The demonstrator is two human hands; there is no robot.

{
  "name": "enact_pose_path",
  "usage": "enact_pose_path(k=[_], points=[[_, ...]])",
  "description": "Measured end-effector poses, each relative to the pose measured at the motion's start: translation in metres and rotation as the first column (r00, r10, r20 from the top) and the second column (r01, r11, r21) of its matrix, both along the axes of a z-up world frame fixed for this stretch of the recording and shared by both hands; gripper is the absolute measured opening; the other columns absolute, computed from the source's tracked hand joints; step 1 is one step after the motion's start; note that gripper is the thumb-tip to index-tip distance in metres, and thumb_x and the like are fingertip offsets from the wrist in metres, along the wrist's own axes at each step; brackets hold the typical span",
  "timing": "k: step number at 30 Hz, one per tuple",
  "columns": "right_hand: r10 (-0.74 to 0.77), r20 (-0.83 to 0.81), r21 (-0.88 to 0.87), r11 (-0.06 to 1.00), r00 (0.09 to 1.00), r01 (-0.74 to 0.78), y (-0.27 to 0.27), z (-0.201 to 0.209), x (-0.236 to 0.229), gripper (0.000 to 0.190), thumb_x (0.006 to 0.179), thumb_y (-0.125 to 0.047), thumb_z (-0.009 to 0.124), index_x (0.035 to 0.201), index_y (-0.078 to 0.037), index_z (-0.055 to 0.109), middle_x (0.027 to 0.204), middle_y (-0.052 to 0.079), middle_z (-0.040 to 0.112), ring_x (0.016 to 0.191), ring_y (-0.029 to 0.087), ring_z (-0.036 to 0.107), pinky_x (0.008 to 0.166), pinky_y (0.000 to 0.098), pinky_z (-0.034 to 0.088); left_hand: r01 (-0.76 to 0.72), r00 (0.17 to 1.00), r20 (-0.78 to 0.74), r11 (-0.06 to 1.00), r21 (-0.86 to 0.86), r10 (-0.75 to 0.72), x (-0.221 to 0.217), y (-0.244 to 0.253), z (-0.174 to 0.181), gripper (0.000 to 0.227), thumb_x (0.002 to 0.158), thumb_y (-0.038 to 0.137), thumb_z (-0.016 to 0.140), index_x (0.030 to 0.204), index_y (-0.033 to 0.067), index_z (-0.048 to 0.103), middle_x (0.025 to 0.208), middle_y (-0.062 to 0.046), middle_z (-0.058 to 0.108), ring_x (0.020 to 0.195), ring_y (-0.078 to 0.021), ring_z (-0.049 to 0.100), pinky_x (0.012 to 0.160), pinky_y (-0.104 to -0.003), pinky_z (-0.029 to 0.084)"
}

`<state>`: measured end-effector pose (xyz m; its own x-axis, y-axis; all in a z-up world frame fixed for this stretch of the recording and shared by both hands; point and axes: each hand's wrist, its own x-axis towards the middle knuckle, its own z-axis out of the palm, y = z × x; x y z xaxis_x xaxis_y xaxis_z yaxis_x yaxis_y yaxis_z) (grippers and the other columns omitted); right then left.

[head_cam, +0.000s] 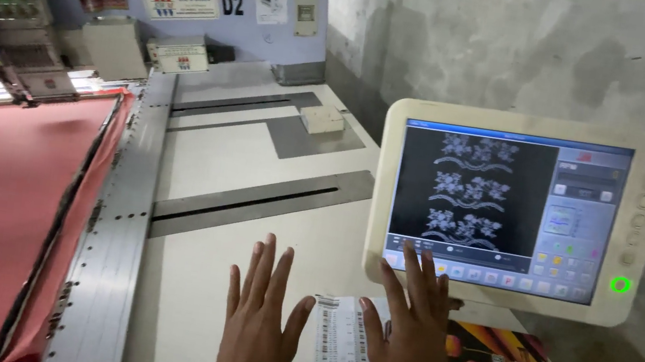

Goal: Aligning and clamping pink fabric onto a large industrial embroidery machine and using the control panel.

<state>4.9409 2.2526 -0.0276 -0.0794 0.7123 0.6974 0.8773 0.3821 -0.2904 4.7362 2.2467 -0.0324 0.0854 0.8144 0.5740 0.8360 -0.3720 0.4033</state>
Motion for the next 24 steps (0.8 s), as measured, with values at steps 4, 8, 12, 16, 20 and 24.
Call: enact_pose_path(k=[4, 8, 12, 16, 20, 24], points=[[0.085, 0.052, 0.037, 0.995, 0.995, -0.087, -0.006, 0.009, -0.027, 0.060, 0.097, -0.034, 0.059, 0.152, -0.013, 0.046, 0.172, 0.012, 0.023, 0.160, 0.036, 0.014, 0.125, 0.0581, 0.010, -0.059, 0.998, 0.027, 0.992, 0.109, 0.056, -0.022, -0.016, 0.006, 0.066, 0.104, 0.039, 0.050, 0.160, 0.0102, 0.031, 0.173, -0.013, 0.017, 0.160, -0.0313, 0.013, 0.125, -0.056, 0.007], [0.177, 0.049, 0.102, 0.978, 0.983, -0.181, -0.012, 0.008, -0.059, 0.061, 0.097, -0.031, 0.061, 0.152, -0.012, 0.045, 0.171, 0.011, 0.026, 0.160, 0.036, 0.019, 0.127, 0.0582, 0.013, -0.120, 0.993, 0.017, 0.983, 0.138, 0.119, -0.051, -0.034, 0.004, 0.066, 0.104, 0.038, 0.051, 0.161, 0.0114, 0.029, 0.173, -0.014, 0.017, 0.160, -0.0308, 0.014, 0.126, -0.055, 0.006], [0.252, 0.001, 0.056, 0.966, 0.968, -0.252, -0.014, 0.003, -0.090, 0.060, 0.097, -0.031, 0.061, 0.152, -0.012, 0.047, 0.171, 0.011, 0.028, 0.159, 0.034, 0.021, 0.126, 0.0565, 0.012, -0.204, 0.979, 0.028, 0.976, 0.080, 0.202, -0.082, -0.054, 0.006, 0.065, 0.105, 0.044, 0.045, 0.160, 0.0126, 0.032, 0.173, -0.012, 0.015, 0.160, -0.0282, 0.013, 0.125, -0.052, 0.006], [0.287, -0.107, 0.008, 0.958, 0.952, -0.288, -0.023, -0.001, -0.123, 0.059, 0.095, -0.029, 0.062, 0.148, -0.009, 0.049, 0.170, 0.012, 0.029, 0.159, 0.036, 0.019, 0.125, 0.0592, 0.011, -0.248, 0.969, 0.005, 0.962, 0.114, 0.249, -0.113, -0.076, 0.000, 0.063, 0.105, 0.042, 0.047, 0.159, 0.0131, 0.033, 0.173, -0.014, 0.014, 0.160, -0.0321, 0.012, 0.125, -0.057, 0.009], [0.347, -0.122, 0.041, 0.938, 0.930, -0.345, -0.034, -0.008, -0.152, 0.058, 0.096, -0.028, 0.062, 0.150, -0.010, 0.048, 0.170, 0.011, 0.030, 0.160, 0.034, 0.021, 0.127, 0.0582, 0.012, -0.291, 0.956, 0.009, 0.947, 0.139, 0.293, -0.137, -0.096, -0.005, 0.060, 0.105, 0.042, 0.046, 0.158, 0.0139, 0.037, 0.173, -0.014, 0.015, 0.159, -0.0326, 0.017, 0.125, -0.057, 0.010], [0.393, -0.117, -0.001, 0.918, 0.912, -0.396, -0.041, -0.013, -0.176, 0.058, 0.096, -0.029, 0.062, 0.149, -0.010, 0.049, 0.171, 0.010, 0.028, 0.160, 0.035, 0.018, 0.127, 0.0588, 0.010, -0.343, 0.939, -0.001, 0.932, 0.118, 0.345, -0.159, -0.110, -0.009, 0.061, 0.105, 0.042, 0.048, 0.158, 0.0138, 0.038, 0.173, -0.013, 0.016, 0.158, -0.0312, 0.019, 0.125, -0.056, 0.010]])
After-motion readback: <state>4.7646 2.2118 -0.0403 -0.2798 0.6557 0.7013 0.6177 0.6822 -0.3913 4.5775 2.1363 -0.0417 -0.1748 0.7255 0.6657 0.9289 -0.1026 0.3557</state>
